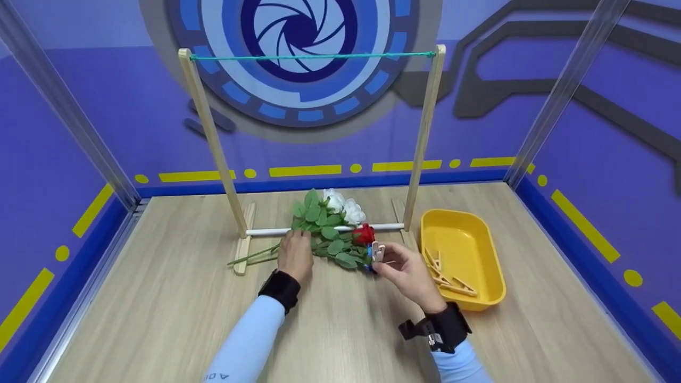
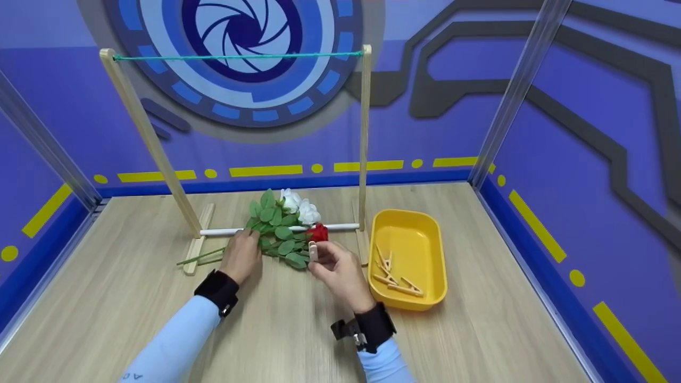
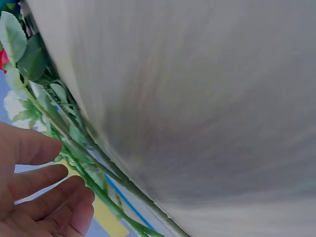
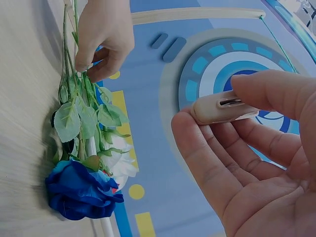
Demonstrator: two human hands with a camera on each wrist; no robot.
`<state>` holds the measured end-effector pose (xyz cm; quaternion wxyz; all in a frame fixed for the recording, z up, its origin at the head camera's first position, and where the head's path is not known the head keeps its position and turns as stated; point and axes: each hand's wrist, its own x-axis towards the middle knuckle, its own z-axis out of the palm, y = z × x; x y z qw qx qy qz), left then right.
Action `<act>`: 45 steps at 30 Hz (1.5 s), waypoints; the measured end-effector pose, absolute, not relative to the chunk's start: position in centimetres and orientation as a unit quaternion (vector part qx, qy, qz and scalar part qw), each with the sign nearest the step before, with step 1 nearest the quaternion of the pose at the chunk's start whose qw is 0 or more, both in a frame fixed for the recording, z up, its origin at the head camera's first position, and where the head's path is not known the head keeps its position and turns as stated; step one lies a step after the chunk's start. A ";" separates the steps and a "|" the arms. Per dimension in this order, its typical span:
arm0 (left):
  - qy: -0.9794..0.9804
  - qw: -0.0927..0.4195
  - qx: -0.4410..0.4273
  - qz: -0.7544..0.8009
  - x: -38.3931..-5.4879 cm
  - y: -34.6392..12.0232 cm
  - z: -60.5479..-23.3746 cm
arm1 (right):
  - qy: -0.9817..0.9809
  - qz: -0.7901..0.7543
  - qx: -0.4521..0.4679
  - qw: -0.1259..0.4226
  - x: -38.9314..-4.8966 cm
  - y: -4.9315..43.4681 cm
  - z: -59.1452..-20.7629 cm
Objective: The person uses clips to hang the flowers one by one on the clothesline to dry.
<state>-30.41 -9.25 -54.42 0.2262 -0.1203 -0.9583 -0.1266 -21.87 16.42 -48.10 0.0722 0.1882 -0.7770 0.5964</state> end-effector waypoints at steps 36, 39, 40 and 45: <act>-0.950 0.236 -0.108 -0.173 -32.1 -10.3 -52.9 | -0.788 0.580 0.190 0.084 -22.0 16.9 -48.1; -0.944 0.240 -0.115 -0.194 -31.8 -10.1 -52.2 | -0.788 0.581 0.186 0.083 -22.0 16.9 -48.1; -0.942 0.242 -0.118 -0.202 -31.6 -10.1 -52.0 | -0.788 0.581 0.185 0.083 -22.0 16.9 -48.1; -0.926 0.259 -0.141 -0.236 -30.4 -9.7 -51.4 | -0.786 0.585 0.180 0.082 -21.9 16.9 -48.1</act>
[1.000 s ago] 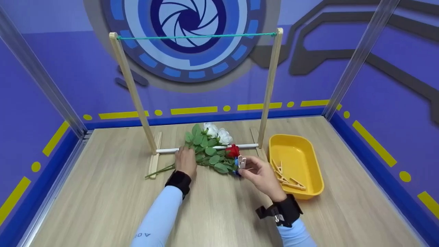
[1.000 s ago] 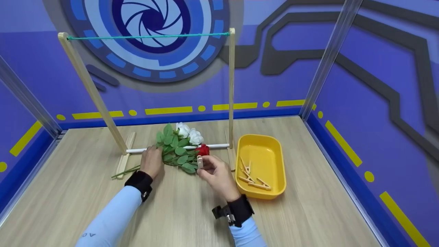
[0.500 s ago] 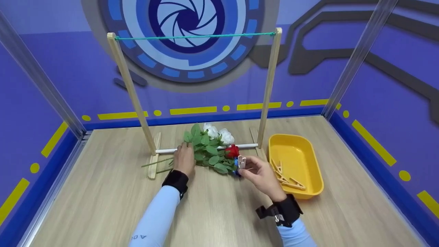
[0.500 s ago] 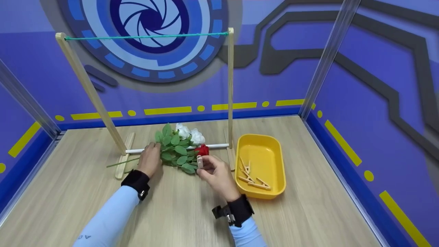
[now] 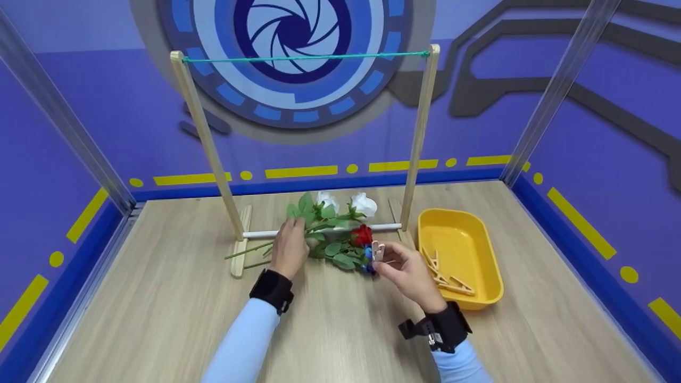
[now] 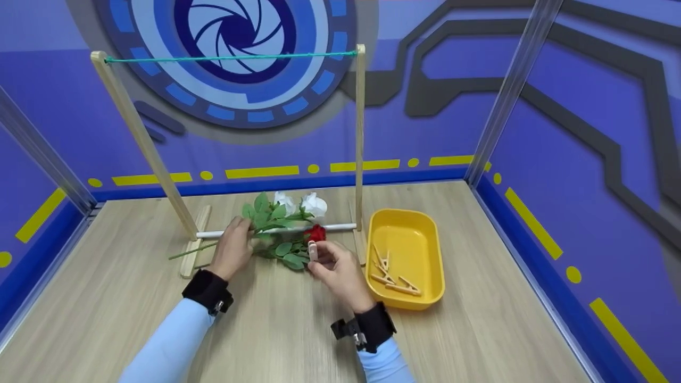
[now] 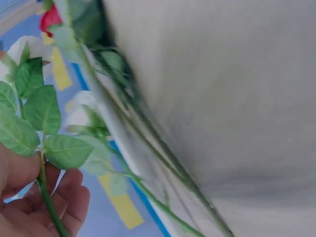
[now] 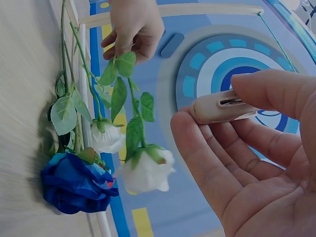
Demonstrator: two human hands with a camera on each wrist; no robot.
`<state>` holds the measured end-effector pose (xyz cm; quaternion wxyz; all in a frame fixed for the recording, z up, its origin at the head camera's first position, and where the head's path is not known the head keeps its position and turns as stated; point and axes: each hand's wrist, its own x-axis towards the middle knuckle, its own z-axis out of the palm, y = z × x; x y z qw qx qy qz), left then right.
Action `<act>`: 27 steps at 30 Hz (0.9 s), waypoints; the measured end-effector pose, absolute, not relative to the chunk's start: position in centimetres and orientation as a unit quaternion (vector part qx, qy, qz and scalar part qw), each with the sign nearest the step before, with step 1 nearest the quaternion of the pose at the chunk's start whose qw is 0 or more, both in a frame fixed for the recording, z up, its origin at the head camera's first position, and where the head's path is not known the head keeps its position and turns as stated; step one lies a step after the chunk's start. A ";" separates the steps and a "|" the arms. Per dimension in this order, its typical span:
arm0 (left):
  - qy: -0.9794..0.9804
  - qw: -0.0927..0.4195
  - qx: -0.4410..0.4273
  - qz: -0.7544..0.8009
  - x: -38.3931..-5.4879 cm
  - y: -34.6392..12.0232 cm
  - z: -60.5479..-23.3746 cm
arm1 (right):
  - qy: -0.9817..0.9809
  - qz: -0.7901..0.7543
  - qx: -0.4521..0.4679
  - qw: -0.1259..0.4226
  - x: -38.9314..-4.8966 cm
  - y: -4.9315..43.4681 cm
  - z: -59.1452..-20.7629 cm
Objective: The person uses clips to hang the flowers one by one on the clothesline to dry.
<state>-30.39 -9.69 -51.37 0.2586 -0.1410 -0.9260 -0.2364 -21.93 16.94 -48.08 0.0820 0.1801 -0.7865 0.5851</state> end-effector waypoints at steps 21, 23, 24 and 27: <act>-0.905 0.206 -0.190 -0.319 -23.3 -7.5 -50.1 | -0.768 0.606 0.181 0.101 -21.4 17.4 -47.1; -0.907 0.195 -0.192 -0.321 -22.6 -7.4 -50.3 | -0.769 0.605 0.180 0.101 -21.3 17.3 -47.0; -0.907 0.190 -0.193 -0.322 -22.3 -7.4 -50.5 | -0.769 0.605 0.180 0.101 -21.3 17.3 -47.0; -0.908 0.179 -0.194 -0.324 -21.5 -7.2 -50.9 | -0.769 0.607 0.179 0.097 -21.3 17.2 -47.0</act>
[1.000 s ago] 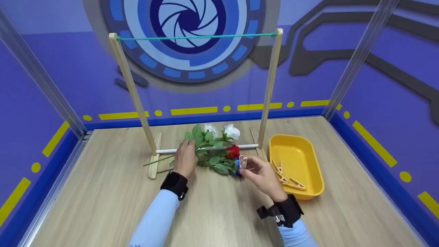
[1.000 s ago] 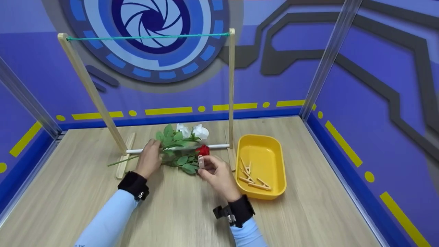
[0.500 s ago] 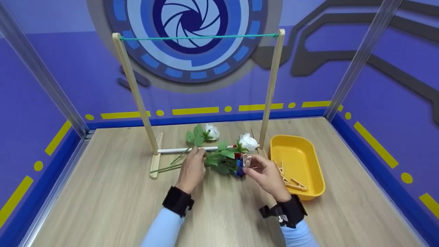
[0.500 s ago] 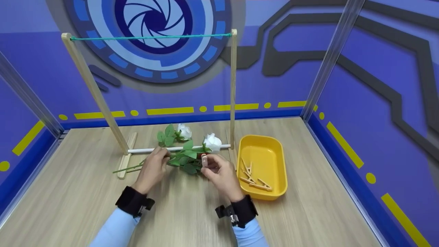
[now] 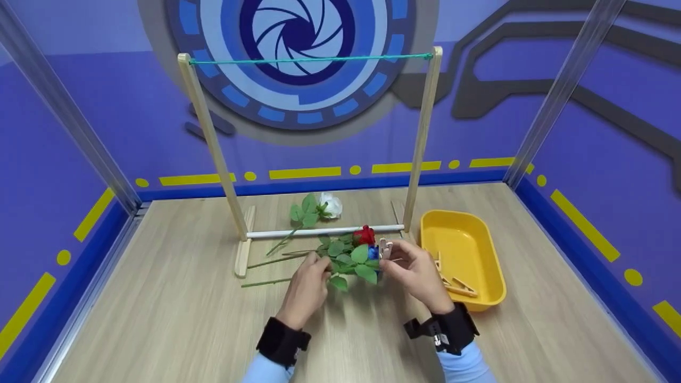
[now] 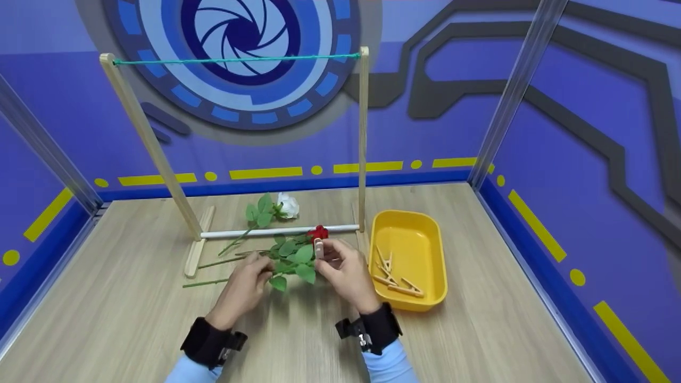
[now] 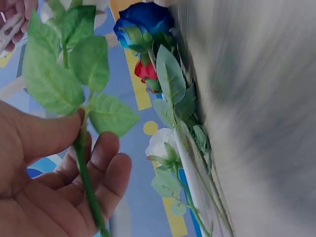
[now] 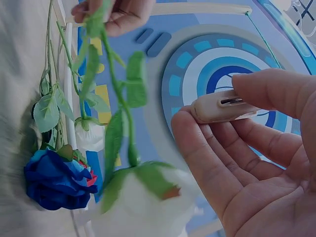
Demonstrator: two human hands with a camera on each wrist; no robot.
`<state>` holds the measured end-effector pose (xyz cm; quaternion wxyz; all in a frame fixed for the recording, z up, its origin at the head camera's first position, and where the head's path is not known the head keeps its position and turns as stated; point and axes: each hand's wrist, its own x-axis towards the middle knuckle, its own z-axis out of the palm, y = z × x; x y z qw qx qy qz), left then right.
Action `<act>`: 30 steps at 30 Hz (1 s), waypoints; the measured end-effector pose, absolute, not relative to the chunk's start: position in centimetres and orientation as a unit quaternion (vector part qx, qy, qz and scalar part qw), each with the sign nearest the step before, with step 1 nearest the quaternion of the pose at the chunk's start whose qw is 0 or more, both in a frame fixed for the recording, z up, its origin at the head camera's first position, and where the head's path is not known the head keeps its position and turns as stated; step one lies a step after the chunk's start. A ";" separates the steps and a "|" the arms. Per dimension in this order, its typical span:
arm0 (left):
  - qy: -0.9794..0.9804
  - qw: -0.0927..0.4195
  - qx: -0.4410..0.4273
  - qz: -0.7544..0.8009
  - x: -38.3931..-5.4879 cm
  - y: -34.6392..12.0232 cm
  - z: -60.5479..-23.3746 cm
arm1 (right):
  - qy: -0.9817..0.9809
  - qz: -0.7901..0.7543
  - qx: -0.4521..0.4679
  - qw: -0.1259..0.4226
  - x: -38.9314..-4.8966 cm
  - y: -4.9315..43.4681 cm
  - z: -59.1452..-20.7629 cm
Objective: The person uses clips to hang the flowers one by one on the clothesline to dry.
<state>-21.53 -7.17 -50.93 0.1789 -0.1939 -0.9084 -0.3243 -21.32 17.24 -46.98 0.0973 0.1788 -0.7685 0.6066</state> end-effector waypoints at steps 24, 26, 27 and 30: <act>-0.923 0.105 -0.214 -0.302 -20.6 -6.8 -53.0 | -0.786 0.582 0.186 0.089 -21.8 17.1 -47.6; -0.924 0.104 -0.215 -0.298 -20.6 -6.9 -53.1 | -0.787 0.583 0.183 0.083 -21.8 17.1 -47.6; -0.925 0.104 -0.215 -0.295 -20.6 -6.9 -53.1 | -0.787 0.584 0.183 0.081 -21.8 17.1 -47.6; -0.927 0.100 -0.217 -0.290 -20.6 -7.1 -53.2 | -0.784 0.588 0.184 0.078 -21.8 17.2 -47.6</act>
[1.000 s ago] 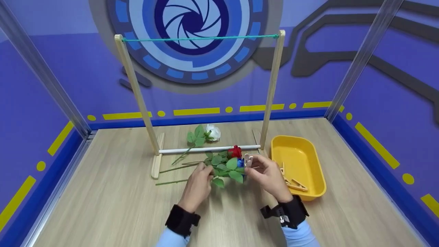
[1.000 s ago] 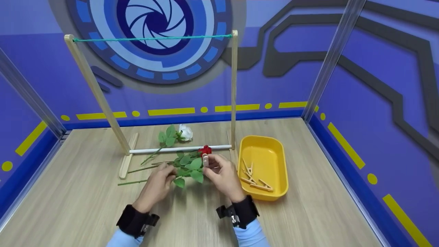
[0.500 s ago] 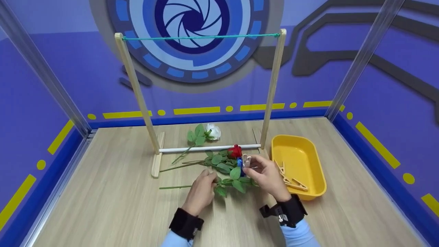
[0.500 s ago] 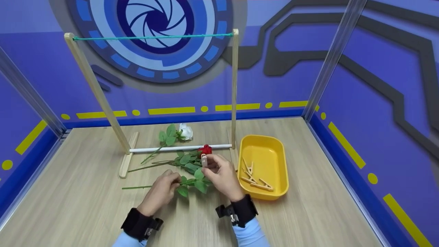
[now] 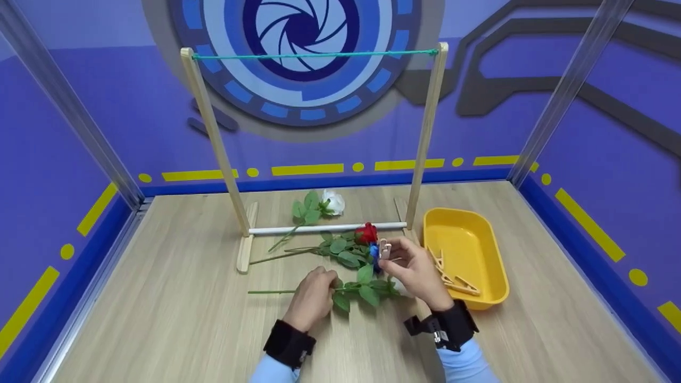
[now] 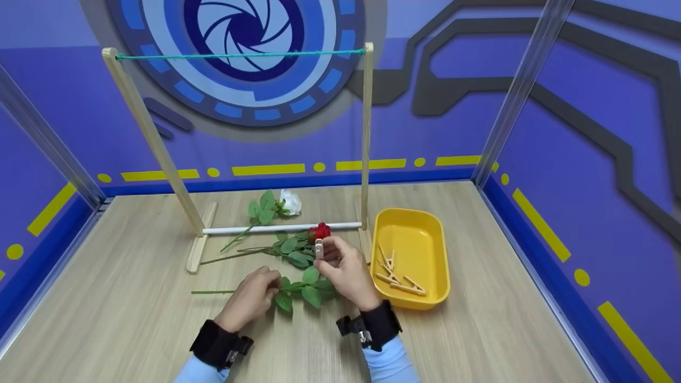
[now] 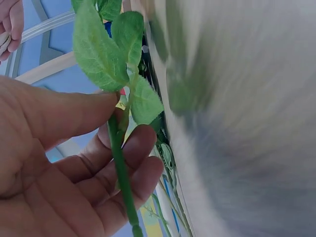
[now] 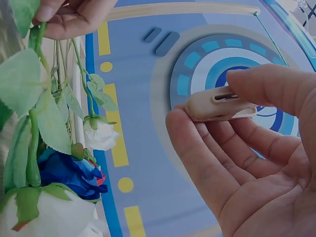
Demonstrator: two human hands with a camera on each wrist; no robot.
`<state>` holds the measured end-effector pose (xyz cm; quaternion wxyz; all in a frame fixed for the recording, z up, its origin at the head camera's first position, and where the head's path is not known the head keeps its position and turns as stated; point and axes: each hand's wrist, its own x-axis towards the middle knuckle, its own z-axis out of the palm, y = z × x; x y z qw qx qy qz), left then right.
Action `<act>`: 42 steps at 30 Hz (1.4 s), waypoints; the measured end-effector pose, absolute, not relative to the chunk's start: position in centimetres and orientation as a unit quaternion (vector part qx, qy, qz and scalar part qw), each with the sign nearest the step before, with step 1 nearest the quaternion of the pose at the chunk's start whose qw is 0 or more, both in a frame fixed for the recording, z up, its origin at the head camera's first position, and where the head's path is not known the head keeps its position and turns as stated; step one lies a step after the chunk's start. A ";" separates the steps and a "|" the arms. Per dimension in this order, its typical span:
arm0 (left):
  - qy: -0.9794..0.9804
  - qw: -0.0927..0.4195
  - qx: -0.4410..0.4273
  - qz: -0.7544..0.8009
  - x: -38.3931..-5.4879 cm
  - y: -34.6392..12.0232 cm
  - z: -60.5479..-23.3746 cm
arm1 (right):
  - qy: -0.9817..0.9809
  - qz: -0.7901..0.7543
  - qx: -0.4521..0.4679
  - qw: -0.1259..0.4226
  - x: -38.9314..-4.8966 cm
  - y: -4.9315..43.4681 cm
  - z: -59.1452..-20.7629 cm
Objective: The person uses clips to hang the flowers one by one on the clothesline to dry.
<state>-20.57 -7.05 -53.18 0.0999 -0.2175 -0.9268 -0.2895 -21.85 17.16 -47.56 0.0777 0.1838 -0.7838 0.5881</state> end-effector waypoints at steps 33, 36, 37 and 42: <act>-0.949 0.110 -0.182 -0.231 -20.4 -9.7 -52.2 | -0.785 0.588 0.178 0.072 -21.9 17.5 -47.4; -0.952 0.103 -0.171 -0.230 -20.3 -10.5 -52.1 | -0.785 0.590 0.175 0.072 -21.9 17.5 -47.4; -0.953 0.101 -0.168 -0.231 -20.3 -10.8 -52.0 | -0.785 0.590 0.174 0.073 -21.8 17.5 -47.3; -0.955 0.070 -0.152 -0.246 -20.4 -11.9 -51.8 | -0.784 0.590 0.175 0.077 -21.8 17.5 -47.3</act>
